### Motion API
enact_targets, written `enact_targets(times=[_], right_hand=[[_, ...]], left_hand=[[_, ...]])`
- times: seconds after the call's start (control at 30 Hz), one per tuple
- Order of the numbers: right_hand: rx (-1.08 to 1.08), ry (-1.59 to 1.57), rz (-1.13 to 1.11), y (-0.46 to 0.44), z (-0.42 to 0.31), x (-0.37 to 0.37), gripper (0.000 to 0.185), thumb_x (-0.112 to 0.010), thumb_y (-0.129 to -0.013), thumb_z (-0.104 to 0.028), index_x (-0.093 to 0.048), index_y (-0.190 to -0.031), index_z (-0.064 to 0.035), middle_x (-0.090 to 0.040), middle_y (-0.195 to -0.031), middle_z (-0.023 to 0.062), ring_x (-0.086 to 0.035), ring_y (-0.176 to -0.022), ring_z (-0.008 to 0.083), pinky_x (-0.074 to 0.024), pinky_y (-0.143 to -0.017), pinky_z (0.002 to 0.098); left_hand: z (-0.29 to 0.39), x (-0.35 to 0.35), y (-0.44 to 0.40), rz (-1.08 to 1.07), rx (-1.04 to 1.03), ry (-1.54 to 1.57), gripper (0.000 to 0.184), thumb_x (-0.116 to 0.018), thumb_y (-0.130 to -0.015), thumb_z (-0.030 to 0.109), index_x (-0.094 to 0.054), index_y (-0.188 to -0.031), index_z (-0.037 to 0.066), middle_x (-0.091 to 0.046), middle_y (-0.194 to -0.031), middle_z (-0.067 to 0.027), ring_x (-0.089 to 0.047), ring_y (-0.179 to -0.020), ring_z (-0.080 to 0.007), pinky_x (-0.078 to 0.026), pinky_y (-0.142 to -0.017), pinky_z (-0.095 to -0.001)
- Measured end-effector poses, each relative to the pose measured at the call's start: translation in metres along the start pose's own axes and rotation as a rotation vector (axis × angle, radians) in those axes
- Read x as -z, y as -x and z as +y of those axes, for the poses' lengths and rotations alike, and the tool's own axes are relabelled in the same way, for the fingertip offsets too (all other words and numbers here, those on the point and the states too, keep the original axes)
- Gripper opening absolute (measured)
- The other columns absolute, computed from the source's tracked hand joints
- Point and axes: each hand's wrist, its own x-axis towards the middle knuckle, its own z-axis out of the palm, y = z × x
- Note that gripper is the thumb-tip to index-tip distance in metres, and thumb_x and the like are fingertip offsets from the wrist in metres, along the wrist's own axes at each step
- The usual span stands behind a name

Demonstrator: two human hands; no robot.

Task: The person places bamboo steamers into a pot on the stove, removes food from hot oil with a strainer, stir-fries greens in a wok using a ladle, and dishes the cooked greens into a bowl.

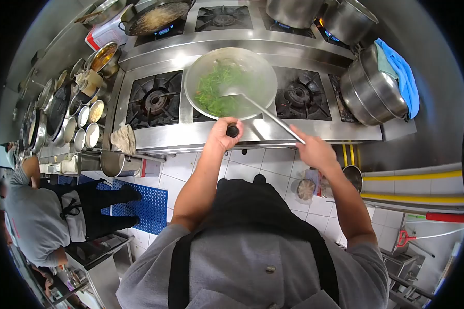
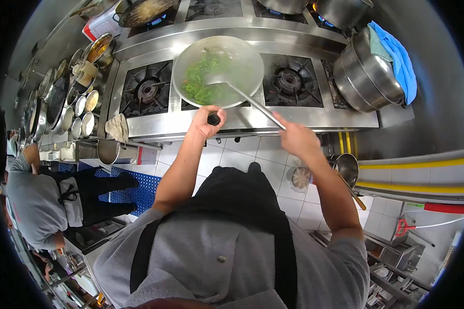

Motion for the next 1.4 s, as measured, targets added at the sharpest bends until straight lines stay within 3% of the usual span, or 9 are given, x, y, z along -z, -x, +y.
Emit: enact_targets(times=[0.3,0.37,0.47,0.67,0.83,1.03,1.1,1.23,1.4], right_hand=[[-0.015,-0.121,0.232,-0.016,-0.027,-0.024,0.06,-0.054,-0.096,-0.026,-0.032,-0.15,-0.0412,-0.068,-0.089,0.0264,-0.063,-0.086,0.0493,-0.0497,-0.082,0.0566],[-0.008,-0.138,0.325,-0.006,-0.03,-0.023,0.061,-0.054,-0.096,-0.025,-0.031,-0.15,-0.0398,-0.067,-0.082,0.0272,-0.063,-0.081,0.0501,-0.0497,-0.076,0.0568],[0.08,-0.381,0.436,-0.004,-0.029,-0.031,0.062,-0.053,-0.097,-0.026,-0.027,-0.153,-0.0342,-0.064,-0.074,0.0281,-0.063,-0.073,0.0491,-0.0497,-0.071,0.058],[0.01,-0.322,0.29,-0.003,-0.018,-0.087,0.062,-0.054,-0.097,-0.025,-0.03,-0.152,-0.0335,-0.066,-0.08,0.0281,-0.064,-0.081,0.0503,-0.0499,-0.076,0.0565],[-0.011,-0.166,0.167,0.034,-0.026,-0.015,0.06,-0.054,-0.096,-0.025,-0.033,-0.152,-0.0314,-0.067,-0.086,0.0277,-0.064,-0.087,0.0485,-0.0501,-0.082,0.0556],[0.217,-0.163,0.135,0.056,0.007,0.043,0.058,-0.059,-0.093,-0.02,-0.043,-0.146,-0.034,-0.067,-0.095,0.0254,-0.063,-0.089,0.0453,-0.0501,-0.083,0.0494],[0.143,0.073,0.082,0.051,-0.006,0.057,0.055,-0.054,-0.095,-0.02,-0.042,-0.148,-0.0296,-0.067,-0.097,0.0271,-0.064,-0.095,0.0429,-0.05,-0.086,0.0505],[0.07,0.082,0.268,0.006,-0.018,0.033,0.059,-0.052,-0.096,-0.022,-0.034,-0.152,-0.0287,-0.068,-0.084,0.0224,-0.066,-0.081,0.0438,-0.0523,-0.076,0.0532],[0.09,0.013,0.206,0.033,-0.019,0.016,0.059,-0.052,-0.096,-0.023,-0.033,-0.152,-0.0294,-0.069,-0.086,0.0227,-0.067,-0.082,0.0437,-0.0522,-0.076,0.0547]], left_hand=[[-0.021,-0.001,-0.019,-0.066,0.142,-0.046,0.011,-0.052,-0.086,0.001,-0.046,-0.078,0.004,-0.049,-0.065,-0.0028,-0.05,-0.053,-0.0125,-0.044,-0.046,-0.024],[-0.008,-0.008,-0.036,-0.044,-0.053,-0.116,0.013,-0.051,-0.084,-0.002,-0.043,-0.076,0.005,-0.047,-0.064,-0.0031,-0.047,-0.051,-0.0114,-0.041,-0.044,-0.0225],[-0.019,0.011,-0.021,-0.108,0.08,-0.041,0.013,-0.051,-0.085,-0.001,-0.043,-0.078,0.006,-0.047,-0.065,-0.0026,-0.049,-0.053,-0.0099,-0.038,-0.043,-0.0215],[-0.032,0.003,-0.002,-0.078,0.07,-0.058,0.01,-0.053,-0.087,0.0,-0.047,-0.082,0.006,-0.048,-0.067,-0.0018,-0.05,-0.054,-0.0099,-0.039,-0.044,-0.0234],[-0.05,0.012,0.012,-0.007,-0.045,-0.199,0.009,-0.052,-0.087,0.0,-0.047,-0.082,0.005,-0.048,-0.067,-0.0029,-0.05,-0.055,-0.01,-0.038,-0.044,-0.0228],[-0.005,-0.013,0.002,-0.085,0.128,-0.147,0.008,-0.05,-0.085,-0.001,-0.045,-0.079,0.002,-0.048,-0.067,-0.007,-0.047,-0.053,-0.0144,-0.041,-0.042,-0.0244],[0.007,-0.038,0.013,-0.063,0.063,-0.169,0.008,-0.049,-0.085,-0.002,-0.044,-0.079,0.001,-0.048,-0.067,-0.0079,-0.047,-0.053,-0.0145,-0.041,-0.043,-0.0244],[-0.027,0.003,0.002,-0.212,-0.138,-0.421,0.01,-0.05,-0.083,-0.001,-0.047,-0.074,0.003,-0.048,-0.064,-0.0081,-0.046,-0.051,-0.0149,-0.039,-0.042,-0.0248],[-0.062,0.024,0.023,-0.19,0.001,-0.284,0.012,-0.05,-0.084,0.001,-0.048,-0.073,0.005,-0.047,-0.063,-0.006,-0.045,-0.051,-0.0134,-0.039,-0.043,-0.025]])
